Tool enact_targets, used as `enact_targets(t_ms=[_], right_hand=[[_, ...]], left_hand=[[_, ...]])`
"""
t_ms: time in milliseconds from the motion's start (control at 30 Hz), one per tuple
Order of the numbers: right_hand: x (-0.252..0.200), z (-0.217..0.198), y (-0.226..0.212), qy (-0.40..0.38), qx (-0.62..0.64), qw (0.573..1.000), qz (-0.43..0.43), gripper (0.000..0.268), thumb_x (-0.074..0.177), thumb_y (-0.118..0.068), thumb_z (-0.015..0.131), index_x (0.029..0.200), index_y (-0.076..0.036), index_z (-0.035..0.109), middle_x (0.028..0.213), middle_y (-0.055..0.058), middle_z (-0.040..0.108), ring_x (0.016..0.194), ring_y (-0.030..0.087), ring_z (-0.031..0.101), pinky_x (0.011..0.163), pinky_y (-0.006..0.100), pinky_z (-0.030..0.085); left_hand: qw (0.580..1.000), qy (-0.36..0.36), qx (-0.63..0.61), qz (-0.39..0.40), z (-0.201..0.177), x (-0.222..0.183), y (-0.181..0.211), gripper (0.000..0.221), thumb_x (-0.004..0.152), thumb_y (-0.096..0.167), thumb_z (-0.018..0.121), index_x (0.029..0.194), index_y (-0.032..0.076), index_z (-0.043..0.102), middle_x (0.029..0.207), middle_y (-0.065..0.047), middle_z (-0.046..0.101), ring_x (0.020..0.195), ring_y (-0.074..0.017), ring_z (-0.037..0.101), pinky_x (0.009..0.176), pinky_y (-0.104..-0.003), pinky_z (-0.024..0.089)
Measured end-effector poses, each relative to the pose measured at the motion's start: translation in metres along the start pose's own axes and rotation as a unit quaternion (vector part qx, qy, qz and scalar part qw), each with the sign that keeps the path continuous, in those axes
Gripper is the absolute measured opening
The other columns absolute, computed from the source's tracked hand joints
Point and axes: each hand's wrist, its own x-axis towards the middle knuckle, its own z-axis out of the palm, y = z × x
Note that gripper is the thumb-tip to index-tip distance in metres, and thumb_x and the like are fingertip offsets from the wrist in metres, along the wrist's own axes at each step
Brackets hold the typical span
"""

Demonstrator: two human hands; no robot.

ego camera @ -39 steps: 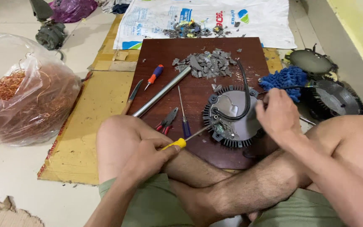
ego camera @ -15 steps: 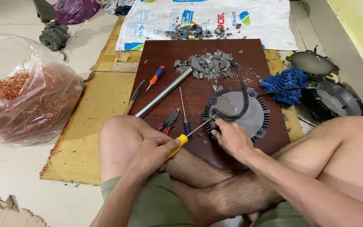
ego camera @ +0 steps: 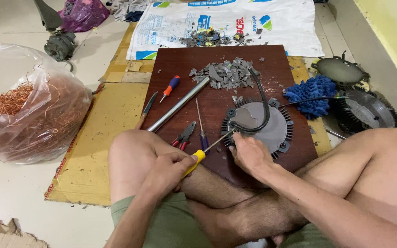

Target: Disassembling a circular electronic component housing using a screwdriver

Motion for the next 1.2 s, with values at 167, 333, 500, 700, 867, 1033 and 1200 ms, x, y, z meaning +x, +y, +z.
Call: enact_targets(t_ms=[167, 333, 500, 700, 867, 1033, 1200], right_hand=[[0.010, 0.019, 0.001, 0.010, -0.078, 0.996, -0.050, 0.048, 0.098, -0.040, 0.062, 0.134, -0.010, 0.054, 0.127, 0.021, 0.070, 0.104, 0.047, 0.075, 0.091, 0.059, 0.063], [0.008, 0.033, 0.018, 0.028, -0.047, 0.997, -0.048, 0.043, 0.097, -0.042, 0.061, 0.125, -0.010, 0.054, 0.115, 0.019, 0.071, 0.099, 0.047, 0.076, 0.085, 0.058, 0.064], [-0.017, 0.011, 0.007, 0.072, -0.053, 0.993, -0.075, 0.037, 0.098, -0.038, 0.063, 0.119, -0.009, 0.057, 0.107, 0.018, 0.070, 0.094, 0.047, 0.077, 0.082, 0.058, 0.065], [-0.026, -0.010, 0.000, 0.053, -0.003, 0.998, -0.041, 0.032, 0.096, -0.037, 0.069, 0.115, -0.014, 0.060, 0.104, 0.017, 0.078, 0.097, 0.045, 0.078, 0.085, 0.059, 0.062], [-0.022, -0.008, -0.005, 0.047, -0.013, 0.999, 0.001, 0.033, 0.097, -0.043, 0.068, 0.117, -0.019, 0.058, 0.113, 0.012, 0.078, 0.102, 0.040, 0.079, 0.087, 0.056, 0.063], [-0.005, 0.006, -0.003, 0.045, -0.033, 0.998, -0.022, 0.033, 0.096, -0.039, 0.069, 0.117, -0.014, 0.065, 0.116, 0.015, 0.077, 0.100, 0.041, 0.079, 0.084, 0.054, 0.065], [-0.001, 0.024, -0.003, 0.030, 0.016, 0.999, -0.013, 0.034, 0.099, -0.030, 0.064, 0.121, -0.005, 0.069, 0.118, 0.027, 0.075, 0.104, 0.046, 0.077, 0.086, 0.058, 0.066]], left_hand=[[1.000, 0.004, -0.004, 0.007, 0.000, 0.002, -0.001, 0.034, 0.075, 0.037, 0.077, 0.099, 0.015, 0.087, 0.066, -0.004, 0.075, 0.039, -0.0153, 0.060, 0.044, -0.027, 0.047], [1.000, 0.001, -0.007, 0.009, 0.002, 0.005, -0.005, 0.034, 0.075, 0.037, 0.076, 0.097, 0.014, 0.087, 0.067, -0.004, 0.074, 0.039, -0.0151, 0.059, 0.043, -0.027, 0.046], [1.000, 0.001, 0.000, 0.014, 0.002, 0.002, -0.003, 0.033, 0.075, 0.037, 0.076, 0.098, 0.015, 0.087, 0.068, -0.003, 0.076, 0.039, -0.0152, 0.060, 0.042, -0.026, 0.047], [1.000, -0.008, 0.012, 0.026, 0.000, 0.002, 0.000, 0.031, 0.077, 0.038, 0.074, 0.091, 0.014, 0.087, 0.060, -0.006, 0.068, 0.040, -0.0147, 0.058, 0.046, -0.025, 0.044], [1.000, -0.003, 0.021, 0.011, -0.002, -0.001, 0.003, 0.028, 0.072, 0.041, 0.076, 0.086, 0.020, 0.087, 0.053, -0.006, 0.065, 0.041, -0.0176, 0.061, 0.049, -0.027, 0.048], [1.000, -0.005, 0.011, 0.017, 0.003, 0.006, -0.005, 0.032, 0.074, 0.040, 0.075, 0.093, 0.018, 0.087, 0.063, -0.004, 0.071, 0.042, -0.0146, 0.062, 0.052, -0.025, 0.049], [1.000, 0.000, 0.012, 0.010, 0.000, -0.004, 0.002, 0.030, 0.074, 0.039, 0.075, 0.092, 0.017, 0.087, 0.062, -0.004, 0.072, 0.041, -0.0153, 0.061, 0.051, -0.025, 0.049]])
